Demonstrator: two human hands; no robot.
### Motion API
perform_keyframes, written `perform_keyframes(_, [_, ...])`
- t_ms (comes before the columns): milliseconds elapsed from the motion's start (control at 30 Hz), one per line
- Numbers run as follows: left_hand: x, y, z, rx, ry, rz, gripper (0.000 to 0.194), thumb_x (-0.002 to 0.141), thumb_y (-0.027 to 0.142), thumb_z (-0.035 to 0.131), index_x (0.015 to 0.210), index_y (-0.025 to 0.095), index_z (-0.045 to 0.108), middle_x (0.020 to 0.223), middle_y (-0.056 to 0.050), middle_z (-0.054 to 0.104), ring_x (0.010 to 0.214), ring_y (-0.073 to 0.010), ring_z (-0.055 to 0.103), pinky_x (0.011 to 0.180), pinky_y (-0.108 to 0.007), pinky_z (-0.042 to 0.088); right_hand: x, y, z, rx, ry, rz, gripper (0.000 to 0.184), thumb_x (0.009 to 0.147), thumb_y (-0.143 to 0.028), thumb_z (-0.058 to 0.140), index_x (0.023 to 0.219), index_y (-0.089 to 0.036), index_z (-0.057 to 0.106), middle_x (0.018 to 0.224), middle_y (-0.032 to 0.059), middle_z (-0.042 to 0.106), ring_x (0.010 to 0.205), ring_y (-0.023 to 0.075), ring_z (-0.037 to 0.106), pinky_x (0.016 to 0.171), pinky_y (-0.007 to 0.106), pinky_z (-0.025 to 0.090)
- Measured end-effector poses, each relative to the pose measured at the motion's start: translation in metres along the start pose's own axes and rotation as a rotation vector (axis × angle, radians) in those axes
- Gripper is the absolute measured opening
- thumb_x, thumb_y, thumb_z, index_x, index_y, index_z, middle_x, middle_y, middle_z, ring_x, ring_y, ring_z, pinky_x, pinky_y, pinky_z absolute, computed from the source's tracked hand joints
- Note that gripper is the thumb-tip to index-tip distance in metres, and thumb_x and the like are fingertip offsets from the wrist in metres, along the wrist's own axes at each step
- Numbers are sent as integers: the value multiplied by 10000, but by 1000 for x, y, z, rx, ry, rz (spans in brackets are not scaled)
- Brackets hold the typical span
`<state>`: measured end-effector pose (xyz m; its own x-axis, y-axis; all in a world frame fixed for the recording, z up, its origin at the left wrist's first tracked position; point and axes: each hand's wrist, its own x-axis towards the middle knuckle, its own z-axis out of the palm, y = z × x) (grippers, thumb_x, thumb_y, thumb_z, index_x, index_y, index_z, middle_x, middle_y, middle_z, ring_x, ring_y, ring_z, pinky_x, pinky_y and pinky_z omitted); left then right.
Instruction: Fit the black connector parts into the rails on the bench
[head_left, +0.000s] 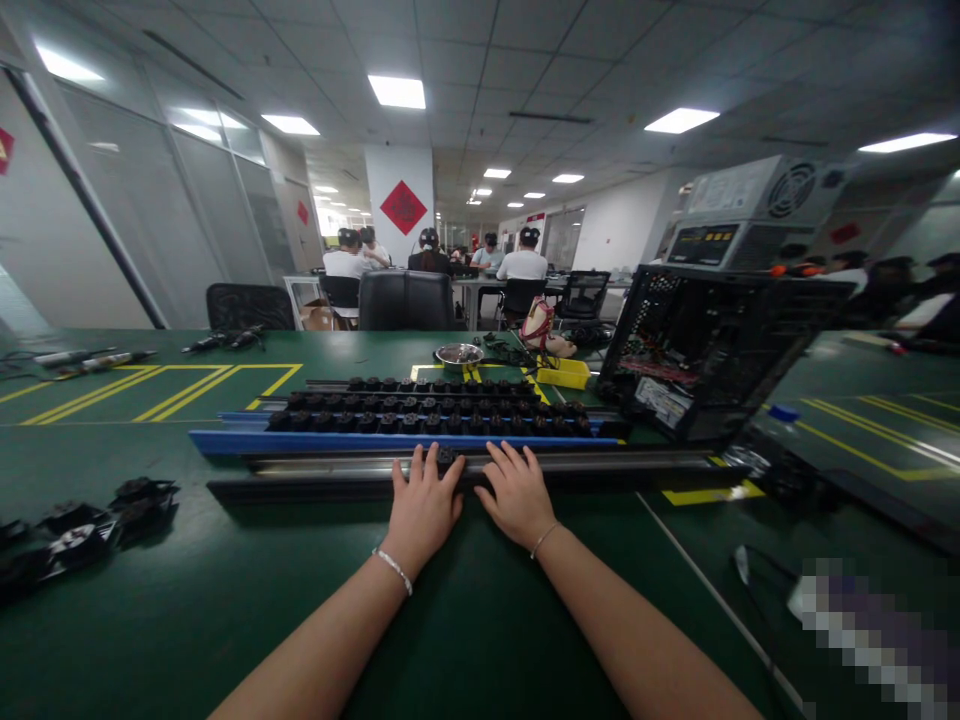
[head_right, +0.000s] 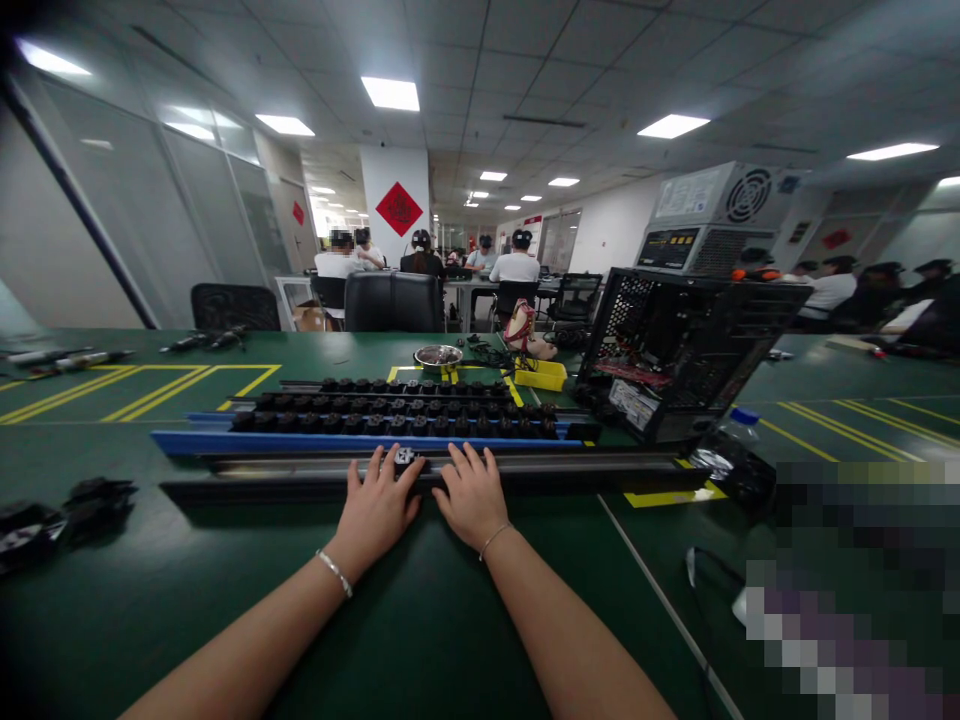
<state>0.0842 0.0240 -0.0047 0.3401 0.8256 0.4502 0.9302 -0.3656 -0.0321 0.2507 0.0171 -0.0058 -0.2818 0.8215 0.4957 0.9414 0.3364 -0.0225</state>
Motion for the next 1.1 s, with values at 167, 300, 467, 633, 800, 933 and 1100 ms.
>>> perform_keyframes(167, [-1,-4,-2,-22,5,0,490,801,356,486,1289,318,447,1399,-126,388,1302,-333,291,1024,-581,176,0,-3,-1,-17,-8,26,298,859,-407,441,1014,-203,592,1358,99,446,1264,285,336,1029,527,179])
perform_keyframes(300, [-3,-9,-4,-18,4,-16,487,803,364,482,1286,312,451,1398,-120,392,1304,-329,291,1026,-570,183,2,-9,-2,-41,-17,72,335,835,-460,459,1026,-217,589,1369,97,430,1265,311,319,1003,555,193])
perform_keyframes(467, [-7,-17,-4,1,14,-33,486,806,380,475,1286,306,449,1391,-130,399,1297,-319,306,1028,-552,188,4,-12,-1,-59,-35,107,349,812,-491,477,1018,-233,590,1376,82,421,1265,324,304,979,565,212])
perform_keyframes(633, [-9,-24,-7,-10,-1,-56,483,809,384,470,1284,302,452,1402,-117,389,1295,-319,308,1028,-543,196,4,-10,-1,-61,-67,100,351,824,-484,465,1037,-230,582,1392,84,400,1278,311,290,982,545,210])
perform_keyframes(800, [-10,-26,-8,-11,12,-70,485,813,423,460,1280,294,459,1399,-120,392,1295,-316,310,1030,-529,201,4,-11,-3,-59,-71,102,348,822,-490,466,1029,-237,588,1389,80,405,1278,305,291,960,518,252])
perform_keyframes(933, [-9,-26,-5,-1,35,-94,505,808,490,446,1275,300,469,1393,-135,394,1291,-338,308,1021,-557,188,5,-9,-4,-54,-64,101,324,813,-483,483,1003,-247,597,1384,67,414,1270,297,308,965,503,258])
perform_keyframes(1100, [-6,-25,-3,-29,34,-120,550,804,586,382,1284,329,461,1379,-129,414,1288,-375,295,1004,-623,129,4,-7,-5,-53,-86,87,319,810,-462,492,1030,-249,582,1402,52,392,1280,287,297,984,487,245])
